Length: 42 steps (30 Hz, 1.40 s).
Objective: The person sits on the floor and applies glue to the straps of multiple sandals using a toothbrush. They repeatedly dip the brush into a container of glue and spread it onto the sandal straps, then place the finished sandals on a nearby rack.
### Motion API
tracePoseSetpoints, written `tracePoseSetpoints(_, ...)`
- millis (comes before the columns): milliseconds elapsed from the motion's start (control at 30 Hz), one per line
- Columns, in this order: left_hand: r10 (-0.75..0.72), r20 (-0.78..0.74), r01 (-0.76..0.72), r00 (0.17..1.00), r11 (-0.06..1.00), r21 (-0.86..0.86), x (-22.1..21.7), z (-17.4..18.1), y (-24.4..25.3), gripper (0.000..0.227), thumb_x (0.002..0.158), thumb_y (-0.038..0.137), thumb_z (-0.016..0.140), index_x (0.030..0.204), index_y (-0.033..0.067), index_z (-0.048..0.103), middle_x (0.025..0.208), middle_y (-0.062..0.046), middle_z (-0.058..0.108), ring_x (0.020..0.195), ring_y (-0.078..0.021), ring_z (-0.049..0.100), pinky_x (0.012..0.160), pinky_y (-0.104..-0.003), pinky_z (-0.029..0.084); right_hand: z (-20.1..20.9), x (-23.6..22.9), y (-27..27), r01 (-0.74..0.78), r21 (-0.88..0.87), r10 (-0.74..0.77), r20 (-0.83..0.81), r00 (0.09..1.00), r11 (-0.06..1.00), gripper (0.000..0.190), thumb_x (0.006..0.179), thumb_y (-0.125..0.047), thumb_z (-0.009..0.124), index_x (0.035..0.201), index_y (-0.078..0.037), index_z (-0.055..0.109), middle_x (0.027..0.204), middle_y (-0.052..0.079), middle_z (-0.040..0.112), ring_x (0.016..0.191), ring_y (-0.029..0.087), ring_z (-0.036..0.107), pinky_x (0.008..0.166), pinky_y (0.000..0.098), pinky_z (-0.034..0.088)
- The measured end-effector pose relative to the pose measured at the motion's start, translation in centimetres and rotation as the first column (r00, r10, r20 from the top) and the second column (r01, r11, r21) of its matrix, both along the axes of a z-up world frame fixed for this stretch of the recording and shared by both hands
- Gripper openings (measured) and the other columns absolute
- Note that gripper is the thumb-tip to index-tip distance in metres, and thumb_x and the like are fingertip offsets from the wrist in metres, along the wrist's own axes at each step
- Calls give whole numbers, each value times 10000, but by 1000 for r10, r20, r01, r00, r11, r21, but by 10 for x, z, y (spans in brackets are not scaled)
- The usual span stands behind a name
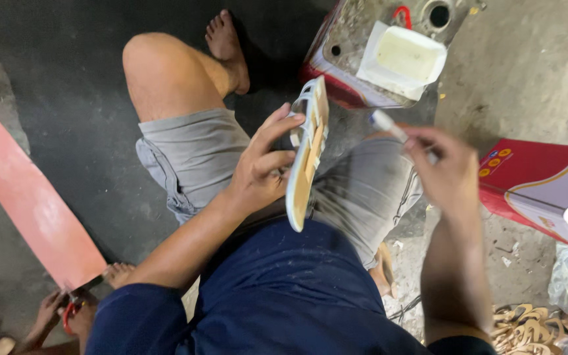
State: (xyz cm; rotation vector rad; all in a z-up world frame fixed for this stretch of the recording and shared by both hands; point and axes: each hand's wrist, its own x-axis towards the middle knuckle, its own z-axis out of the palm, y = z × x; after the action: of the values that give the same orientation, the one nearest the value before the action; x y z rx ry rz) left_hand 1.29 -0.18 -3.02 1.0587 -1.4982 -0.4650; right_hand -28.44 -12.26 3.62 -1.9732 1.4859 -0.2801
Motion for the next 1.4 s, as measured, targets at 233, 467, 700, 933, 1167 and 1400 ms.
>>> tracePoseSetpoints(233,-48,92,53,995,997,-55,-5,5,-5,663,878,8,886,1303,234,430,1499,-192,478,1421,-539,468,1191,-597,493,-8,35,96,-166,530,-344,726,596,832,218,994,26,665,1211,12,680,1032,93,752,819,92,633,704,209,488)
tracePoseSetpoints(467,-15,110,22,994,998,-67,-8,13,-6,687,854,-4,899,1322,239,458,1496,-167,485,1415,-520,487,1184,-586,514,-4,59,96,-48,191,-103,705,702,981,157,1042,62,612,1192,23,635,1120,112,678,965,120,664,873,247,538)
tracePoseSetpoints(700,103,196,-102,975,995,-18,-8,17,-5,583,831,-35,883,1238,189,531,1478,-139,519,1398,-474,527,1162,-524,550,10,59,106,-123,120,-16,777,630,985,164,1042,63,611,1196,11,634,1101,128,674,965,138,644,873,256,523)
tracePoseSetpoints(933,155,242,-180,958,980,85,-13,21,-5,510,813,50,908,1178,190,580,1460,-101,544,1389,-419,543,1110,-446,561,14,57,105,-137,91,13,787,617,986,149,1025,56,631,1167,9,637,1124,131,656,973,137,627,888,262,516)
tracePoseSetpoints(1167,121,135,-137,983,984,115,-14,19,-4,653,840,38,895,1339,187,501,1489,-106,530,1417,-407,536,1158,-463,538,10,54,106,-123,76,20,773,634,990,137,1011,55,651,1140,10,648,1105,132,666,964,134,620,864,253,502)
tracePoseSetpoints(1400,-12,19,7,1000,969,247,-16,30,2,702,844,99,872,1406,133,454,1492,-133,543,1386,-370,569,1152,-456,520,1,57,99,-67,16,30,772,635,998,131,1012,36,656,1141,18,650,1108,138,671,970,139,623,847,252,493)
